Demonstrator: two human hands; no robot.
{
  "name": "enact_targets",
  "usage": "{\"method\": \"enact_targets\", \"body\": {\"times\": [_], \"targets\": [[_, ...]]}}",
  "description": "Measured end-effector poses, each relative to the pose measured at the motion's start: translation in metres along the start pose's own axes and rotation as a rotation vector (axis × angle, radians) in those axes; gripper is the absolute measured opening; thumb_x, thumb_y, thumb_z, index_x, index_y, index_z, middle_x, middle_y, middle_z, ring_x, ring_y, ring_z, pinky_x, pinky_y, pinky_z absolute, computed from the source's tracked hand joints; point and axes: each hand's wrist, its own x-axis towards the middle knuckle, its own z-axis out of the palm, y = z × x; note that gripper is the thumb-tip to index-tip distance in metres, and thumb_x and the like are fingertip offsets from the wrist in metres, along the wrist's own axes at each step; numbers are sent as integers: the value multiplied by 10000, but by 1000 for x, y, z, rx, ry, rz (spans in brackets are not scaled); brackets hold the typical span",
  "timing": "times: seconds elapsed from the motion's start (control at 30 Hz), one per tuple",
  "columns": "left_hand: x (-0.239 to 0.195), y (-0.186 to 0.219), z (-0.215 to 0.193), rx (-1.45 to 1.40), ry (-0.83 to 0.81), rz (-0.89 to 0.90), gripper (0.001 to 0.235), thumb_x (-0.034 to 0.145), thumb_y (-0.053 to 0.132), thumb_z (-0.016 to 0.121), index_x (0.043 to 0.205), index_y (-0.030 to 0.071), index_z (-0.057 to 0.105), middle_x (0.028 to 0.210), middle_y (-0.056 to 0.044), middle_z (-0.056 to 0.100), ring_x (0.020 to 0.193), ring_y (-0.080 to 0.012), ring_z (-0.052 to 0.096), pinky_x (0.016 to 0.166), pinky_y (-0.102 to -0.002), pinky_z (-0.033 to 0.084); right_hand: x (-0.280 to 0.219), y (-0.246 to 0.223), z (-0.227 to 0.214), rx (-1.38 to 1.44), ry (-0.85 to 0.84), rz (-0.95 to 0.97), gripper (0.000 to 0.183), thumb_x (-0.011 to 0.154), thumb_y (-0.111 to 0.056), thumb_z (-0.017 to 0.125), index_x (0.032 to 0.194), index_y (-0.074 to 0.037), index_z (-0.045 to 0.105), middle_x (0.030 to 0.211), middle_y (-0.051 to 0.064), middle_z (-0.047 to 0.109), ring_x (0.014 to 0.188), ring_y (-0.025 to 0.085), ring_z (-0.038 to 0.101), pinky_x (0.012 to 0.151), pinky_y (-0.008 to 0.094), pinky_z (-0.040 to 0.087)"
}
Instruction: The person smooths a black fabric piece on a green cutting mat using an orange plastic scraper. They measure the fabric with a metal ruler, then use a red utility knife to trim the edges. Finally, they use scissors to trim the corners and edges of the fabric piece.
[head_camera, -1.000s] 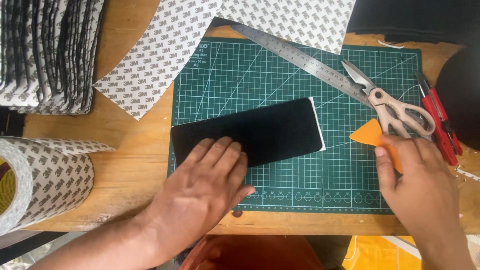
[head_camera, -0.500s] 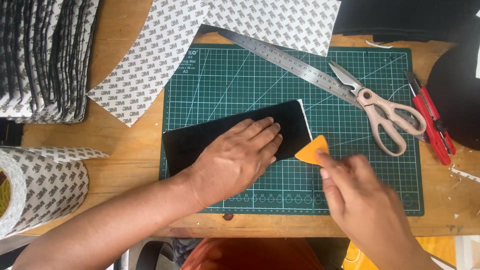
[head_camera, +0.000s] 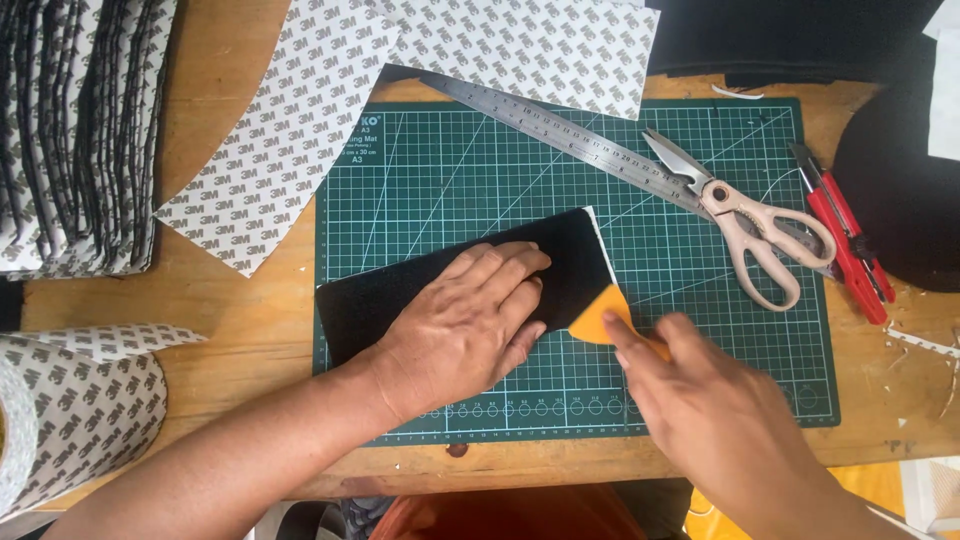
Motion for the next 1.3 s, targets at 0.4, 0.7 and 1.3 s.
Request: {"method": "enact_targets", "body": {"times": [0.4,0.7,1.3], "targets": [[-2,-4,-3,-137,-95,79,336,816,124,672,1107,-38,626,1377,-216,581,1381,-373,497,1163,-506,368,-13,77,14,225,409,362,374,1081,-306,549,1356,-86,674,1288,154,697,1203,384,653,965,534,505],[-3,1,-3,-131,-57,74,328,862,89,644,1154,-61,636,1372,-219,582,1380,-377,501,1153,-516,390,-4,72,21,6,419,179,384,1018,-416,574,1263,-168,735,1255,42,698,1193,281,600,1004,453,434],[-4,2,-4,-123,-48,69,328,940,104,613,1224,-57,638,1407,-222,576,1389,-377,499,1159,-512,383,48,123,16,-294,541,255,491,979,-341,657,1393,-125,808,1201,112,746,1109,315,625,895,436,497]]}}
